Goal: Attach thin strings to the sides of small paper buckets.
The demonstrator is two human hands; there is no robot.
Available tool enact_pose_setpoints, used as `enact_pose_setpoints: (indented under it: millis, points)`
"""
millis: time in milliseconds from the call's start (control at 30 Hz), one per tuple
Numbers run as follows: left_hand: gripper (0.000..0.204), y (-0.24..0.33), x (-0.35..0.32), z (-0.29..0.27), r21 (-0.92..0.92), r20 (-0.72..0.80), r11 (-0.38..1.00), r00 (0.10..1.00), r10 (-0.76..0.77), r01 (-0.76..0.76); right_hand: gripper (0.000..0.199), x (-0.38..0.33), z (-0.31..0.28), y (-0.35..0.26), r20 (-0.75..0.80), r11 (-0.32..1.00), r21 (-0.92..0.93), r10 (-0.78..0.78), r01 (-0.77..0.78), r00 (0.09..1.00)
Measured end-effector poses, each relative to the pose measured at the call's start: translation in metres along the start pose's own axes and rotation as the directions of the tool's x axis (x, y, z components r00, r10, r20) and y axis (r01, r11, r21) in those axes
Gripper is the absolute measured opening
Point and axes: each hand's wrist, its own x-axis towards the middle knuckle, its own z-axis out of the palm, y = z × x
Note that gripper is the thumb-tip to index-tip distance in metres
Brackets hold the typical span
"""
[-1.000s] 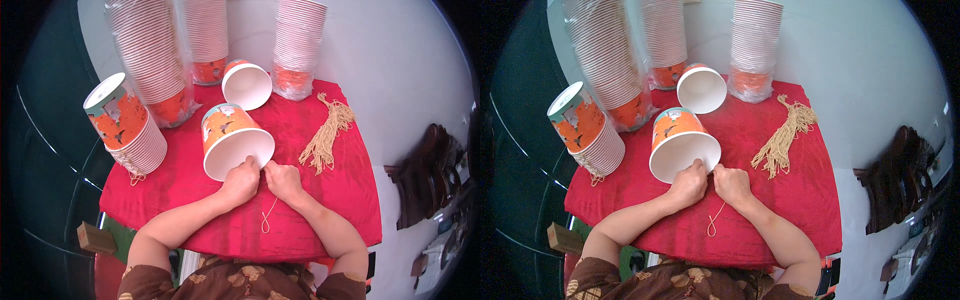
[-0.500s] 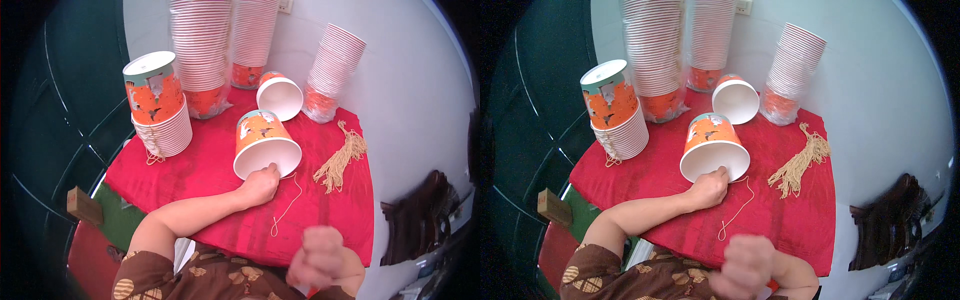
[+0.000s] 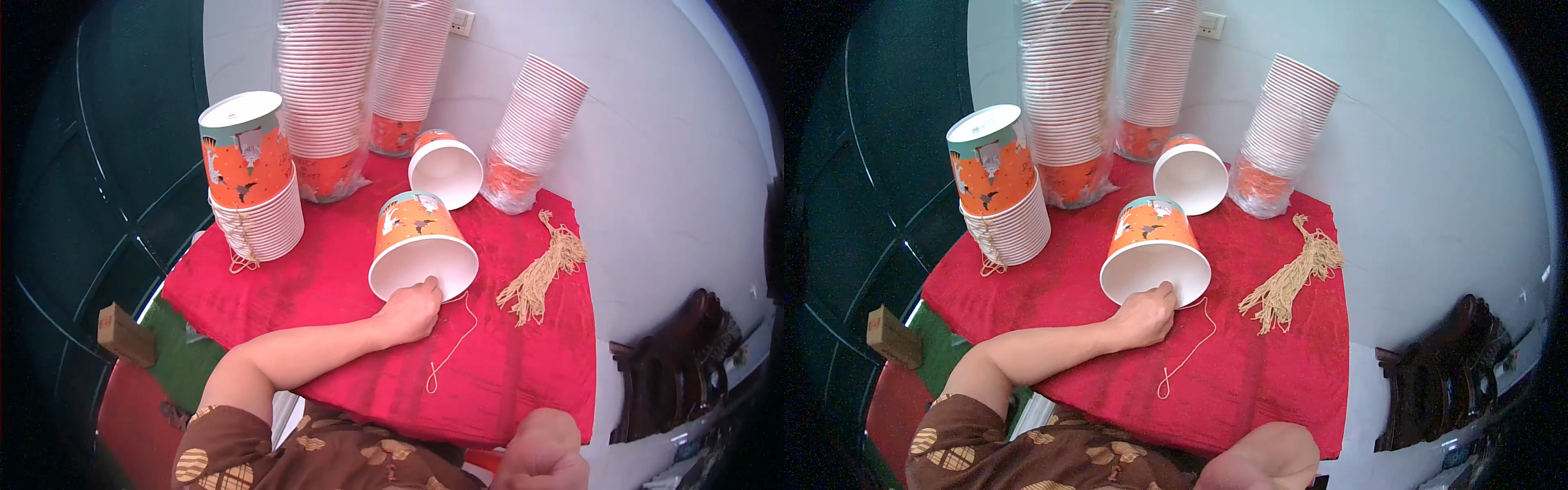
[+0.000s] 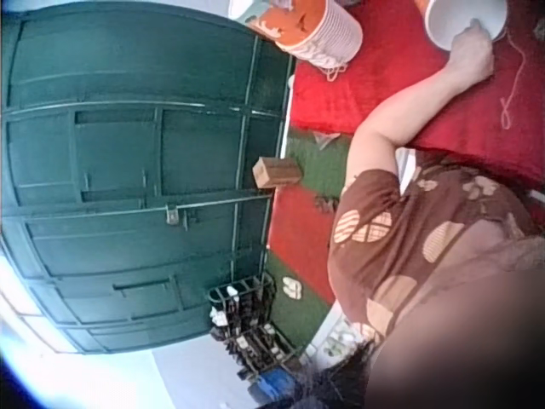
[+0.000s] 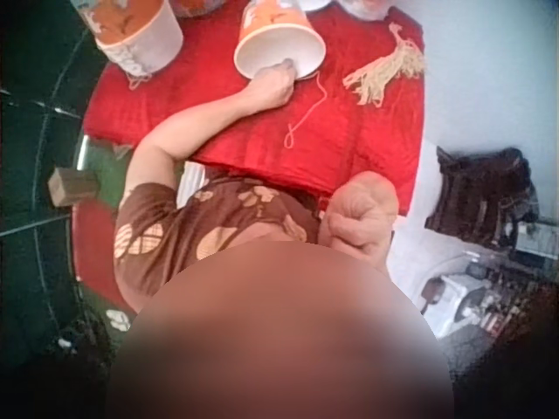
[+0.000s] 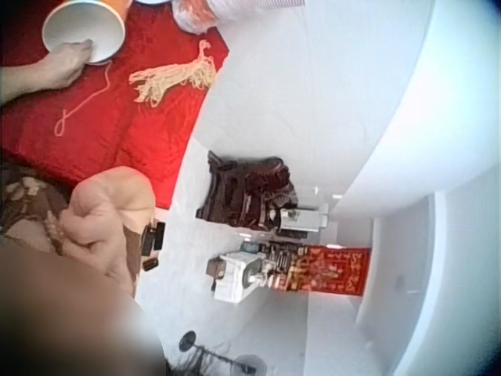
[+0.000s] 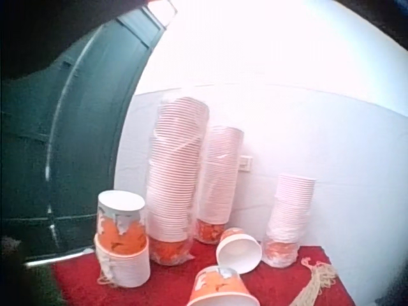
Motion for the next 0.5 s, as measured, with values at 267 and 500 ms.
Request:
enact_pose_setpoints:
  millis: [267, 500]
  points:
    - [0.014, 0.001, 0.002, 0.0, -0.021, -0.018, 0.999, 1.0, 0.025, -0.026, 0.017, -0.001, -0.004, 0.008, -0.018, 0.965, 0.224, 0.142, -0.134, 0.99]
    - [0.015, 0.004, 0.002, -0.005, -0.042, 0.007, 0.999, 1.0, 0.01, -0.009, 0.008, 0.005, -0.009, 0.012, 0.022, 0.946, 0.272, 0.176, -0.175, 0.984]
